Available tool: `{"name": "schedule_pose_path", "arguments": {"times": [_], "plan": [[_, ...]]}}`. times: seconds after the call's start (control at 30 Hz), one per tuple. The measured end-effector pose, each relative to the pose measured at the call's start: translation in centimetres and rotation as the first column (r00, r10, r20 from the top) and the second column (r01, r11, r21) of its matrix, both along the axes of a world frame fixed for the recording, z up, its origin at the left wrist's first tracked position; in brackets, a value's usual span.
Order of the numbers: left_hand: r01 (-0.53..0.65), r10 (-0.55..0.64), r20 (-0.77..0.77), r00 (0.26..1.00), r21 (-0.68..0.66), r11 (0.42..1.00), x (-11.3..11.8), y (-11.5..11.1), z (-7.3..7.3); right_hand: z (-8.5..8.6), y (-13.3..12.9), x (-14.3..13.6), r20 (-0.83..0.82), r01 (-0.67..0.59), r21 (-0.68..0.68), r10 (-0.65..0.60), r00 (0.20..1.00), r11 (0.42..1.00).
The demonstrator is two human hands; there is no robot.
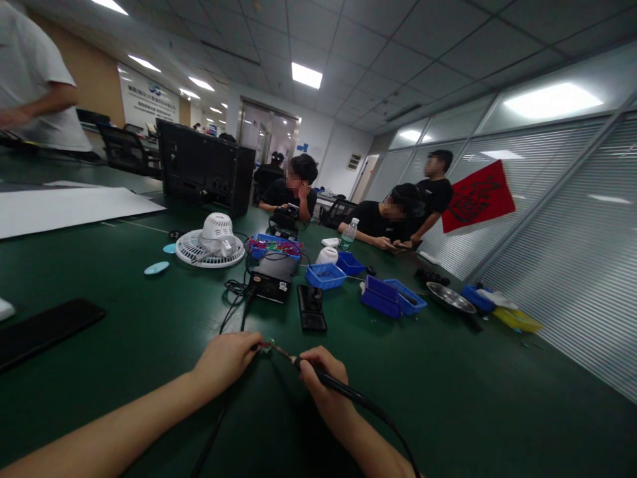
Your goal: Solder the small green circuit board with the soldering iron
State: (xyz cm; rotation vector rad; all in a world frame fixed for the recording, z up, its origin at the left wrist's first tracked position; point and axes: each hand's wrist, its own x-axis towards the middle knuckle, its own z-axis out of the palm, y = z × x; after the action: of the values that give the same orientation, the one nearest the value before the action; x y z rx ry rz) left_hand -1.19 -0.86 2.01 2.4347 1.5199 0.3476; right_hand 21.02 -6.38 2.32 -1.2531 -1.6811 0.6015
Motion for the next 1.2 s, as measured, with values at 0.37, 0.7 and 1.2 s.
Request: {"name": "schedule_pose_path", "arguments": {"times": [0.37, 0.7, 1.2], "plan": [[0.014, -0.012, 0.075, 0.997, -0.033, 0.999, -0.11, 0.22, 0.33, 0.64, -0.26, -0.16, -0.011, -0.016, -0.019, 0.015, 1.0, 1.0], [0.068, -0.069, 0.016, 0.998, 0.012, 0.998, -0.2, 0.07, -0.01, 0.25, -0.09, -0.09, -0.04, -0.045, -0.034, 0.044, 0.998, 0.998], [0.077, -0.077, 0.017, 0.997, 0.006, 0.997, -0.06, 0.23, 0.1, 0.72, -0.17, -0.01, -0.03, -0.061, -0.037, 0.06, 0.998, 0.997]]}}
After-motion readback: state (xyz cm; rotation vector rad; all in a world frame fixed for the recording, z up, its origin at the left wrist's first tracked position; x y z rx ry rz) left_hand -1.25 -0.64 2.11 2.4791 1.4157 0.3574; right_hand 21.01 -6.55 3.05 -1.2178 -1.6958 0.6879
